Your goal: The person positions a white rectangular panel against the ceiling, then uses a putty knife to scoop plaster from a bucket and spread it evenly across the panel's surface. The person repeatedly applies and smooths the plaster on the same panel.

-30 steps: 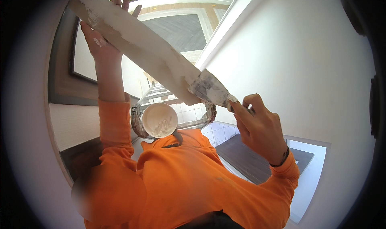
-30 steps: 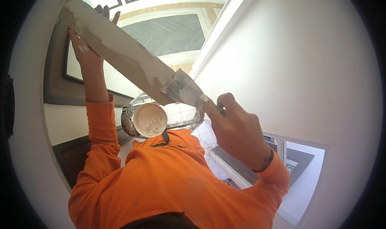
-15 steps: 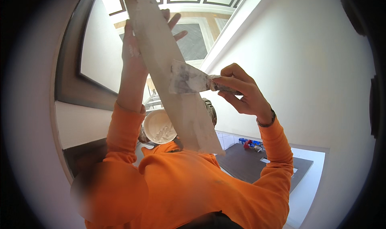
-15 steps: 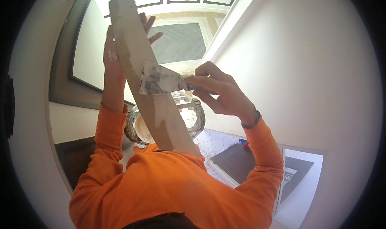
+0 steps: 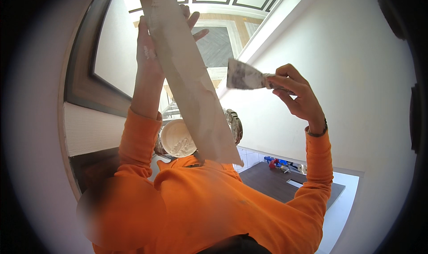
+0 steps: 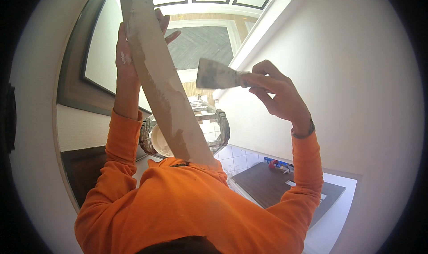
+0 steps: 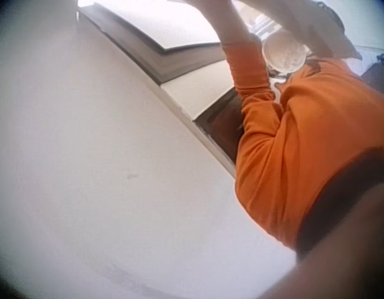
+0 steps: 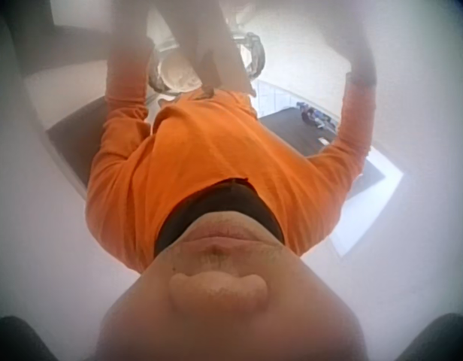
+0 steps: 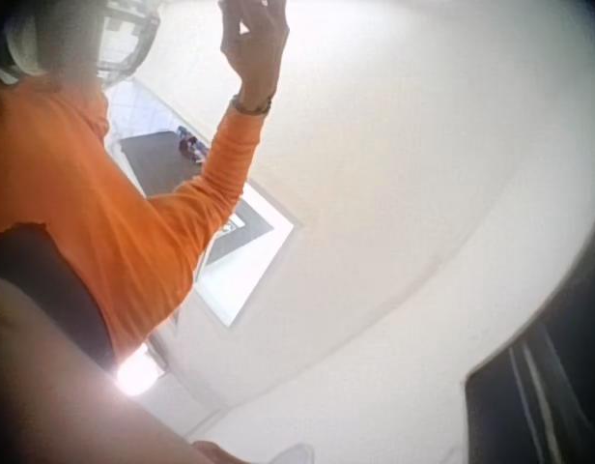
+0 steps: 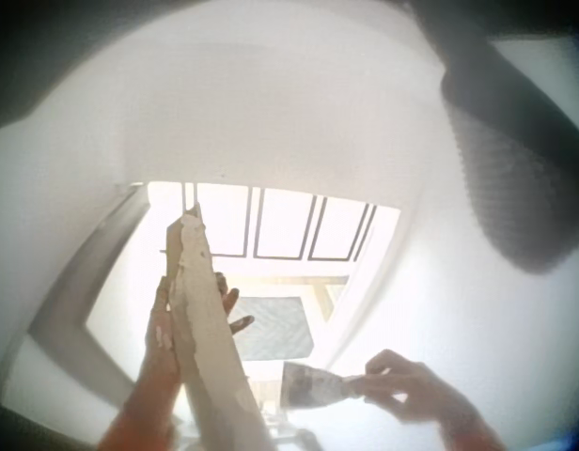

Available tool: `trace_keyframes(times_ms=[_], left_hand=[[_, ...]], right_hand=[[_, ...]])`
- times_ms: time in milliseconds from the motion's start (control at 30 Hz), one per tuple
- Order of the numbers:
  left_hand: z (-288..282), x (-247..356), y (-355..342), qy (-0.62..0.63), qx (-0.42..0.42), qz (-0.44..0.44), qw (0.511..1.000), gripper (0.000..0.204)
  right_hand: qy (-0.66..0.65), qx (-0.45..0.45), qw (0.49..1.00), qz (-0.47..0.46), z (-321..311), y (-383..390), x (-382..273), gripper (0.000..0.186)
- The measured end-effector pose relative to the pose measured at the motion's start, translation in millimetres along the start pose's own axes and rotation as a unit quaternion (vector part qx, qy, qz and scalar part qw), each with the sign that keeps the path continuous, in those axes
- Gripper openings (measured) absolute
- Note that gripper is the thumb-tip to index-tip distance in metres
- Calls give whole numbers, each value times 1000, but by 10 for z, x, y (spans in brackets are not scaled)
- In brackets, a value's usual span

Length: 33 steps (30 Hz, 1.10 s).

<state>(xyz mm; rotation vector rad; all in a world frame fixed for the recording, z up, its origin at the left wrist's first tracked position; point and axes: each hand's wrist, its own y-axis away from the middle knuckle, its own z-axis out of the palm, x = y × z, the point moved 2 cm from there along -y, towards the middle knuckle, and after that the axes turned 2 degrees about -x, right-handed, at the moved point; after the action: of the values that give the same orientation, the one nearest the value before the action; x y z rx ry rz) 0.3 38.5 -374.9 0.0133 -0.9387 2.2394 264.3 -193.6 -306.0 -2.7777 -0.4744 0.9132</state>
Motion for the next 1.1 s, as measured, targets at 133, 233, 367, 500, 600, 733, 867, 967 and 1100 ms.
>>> trace_keyframes(times_ms=[133, 233, 367, 500, 600, 733, 867, 967, 1100], left_hand=[[121, -12, 4, -71, 107, 55, 990, 76], [272, -42, -42, -124, 186, 101, 970, 87], [148, 84, 26, 19, 41, 97, 994, 86], [209, 115, 13, 37, 3, 103, 994, 83], [171, 203, -1, 7, 26, 114, 993, 81], [190, 257, -29, -61, 89, 141, 984, 77], [140, 372, -15, -113, 107, 162, 974, 73], [85, 434, 1, 3, 10, 124, 992, 70], [456, 315, -141, -242, 310, 226, 891, 66]], right_hand=[[59, 13, 998, 20, -27, -55, -429, 43], [128, 8, 991, 45, 133, -96, -713, 36], [174, 8, 983, 54, 287, -102, -817, 35], [192, 7, 980, 57, 294, 35, -873, 34], [193, 1, 979, 68, 276, 168, -891, 36], [178, 12, 982, 69, 260, 351, -856, 40], [165, 25, 983, 78, 221, 494, -879, 43], [152, 36, 984, 90, 183, 607, -889, 44], [151, 36, 982, 109, 114, 744, -895, 44]])
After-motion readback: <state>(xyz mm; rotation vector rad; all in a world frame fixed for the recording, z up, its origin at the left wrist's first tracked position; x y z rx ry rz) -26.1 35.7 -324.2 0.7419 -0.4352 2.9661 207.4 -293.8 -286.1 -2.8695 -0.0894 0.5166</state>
